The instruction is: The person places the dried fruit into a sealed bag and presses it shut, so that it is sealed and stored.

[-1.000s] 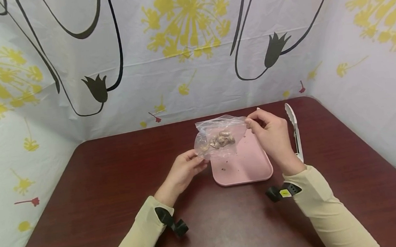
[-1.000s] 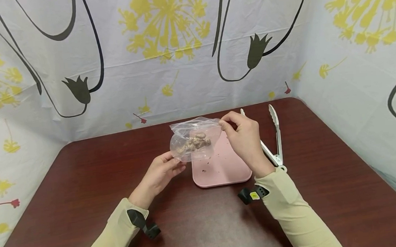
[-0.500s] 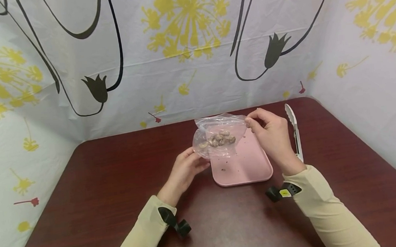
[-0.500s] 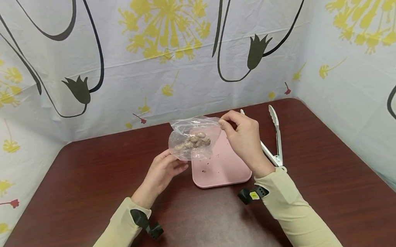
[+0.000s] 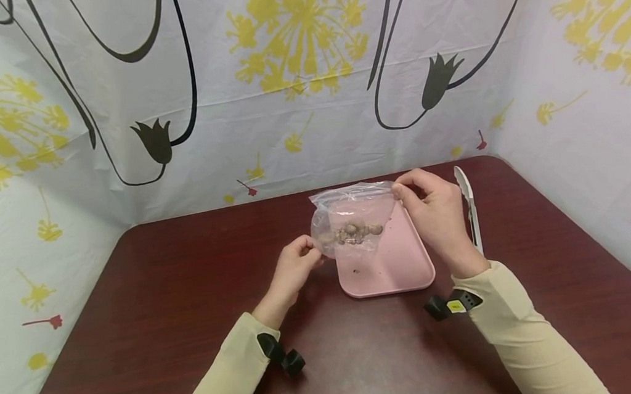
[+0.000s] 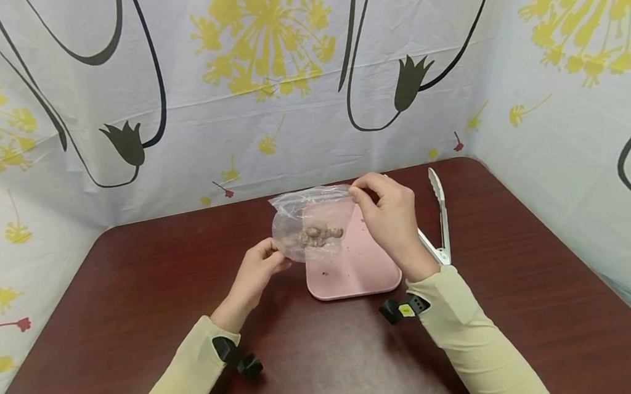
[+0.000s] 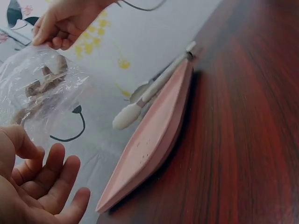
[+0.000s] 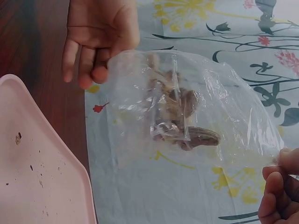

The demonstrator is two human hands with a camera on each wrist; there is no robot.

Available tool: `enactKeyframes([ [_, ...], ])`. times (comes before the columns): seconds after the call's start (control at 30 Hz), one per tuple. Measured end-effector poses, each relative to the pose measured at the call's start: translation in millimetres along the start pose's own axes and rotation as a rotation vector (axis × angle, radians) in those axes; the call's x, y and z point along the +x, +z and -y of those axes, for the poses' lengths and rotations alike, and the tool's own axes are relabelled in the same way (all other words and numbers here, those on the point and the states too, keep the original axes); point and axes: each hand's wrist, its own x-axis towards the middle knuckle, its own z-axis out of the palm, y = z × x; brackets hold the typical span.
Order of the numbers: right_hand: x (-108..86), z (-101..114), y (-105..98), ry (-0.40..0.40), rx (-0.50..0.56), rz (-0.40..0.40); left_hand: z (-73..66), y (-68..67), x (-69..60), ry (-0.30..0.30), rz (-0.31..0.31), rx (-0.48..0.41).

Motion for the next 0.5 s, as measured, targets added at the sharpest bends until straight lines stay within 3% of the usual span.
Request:
enactKeyframes([
  [0.1, 1.1, -0.2, 1.0, -0.019, -0.005, -0.01, 0.9, -0.8, 0.0, -0.007, 0.013, 0.058],
  [0.27, 1.7, -0.5, 1.8, -0.041, -0.001, -0.018, 1.0, -0.7, 0.5, -0.042, 0.048, 0.083],
  [0.5, 3.2, 1.5, 3.4, -0.066, 0.01, -0.018, -4.2, -3.9, 0.8, 0.031, -0.02, 0.397],
])
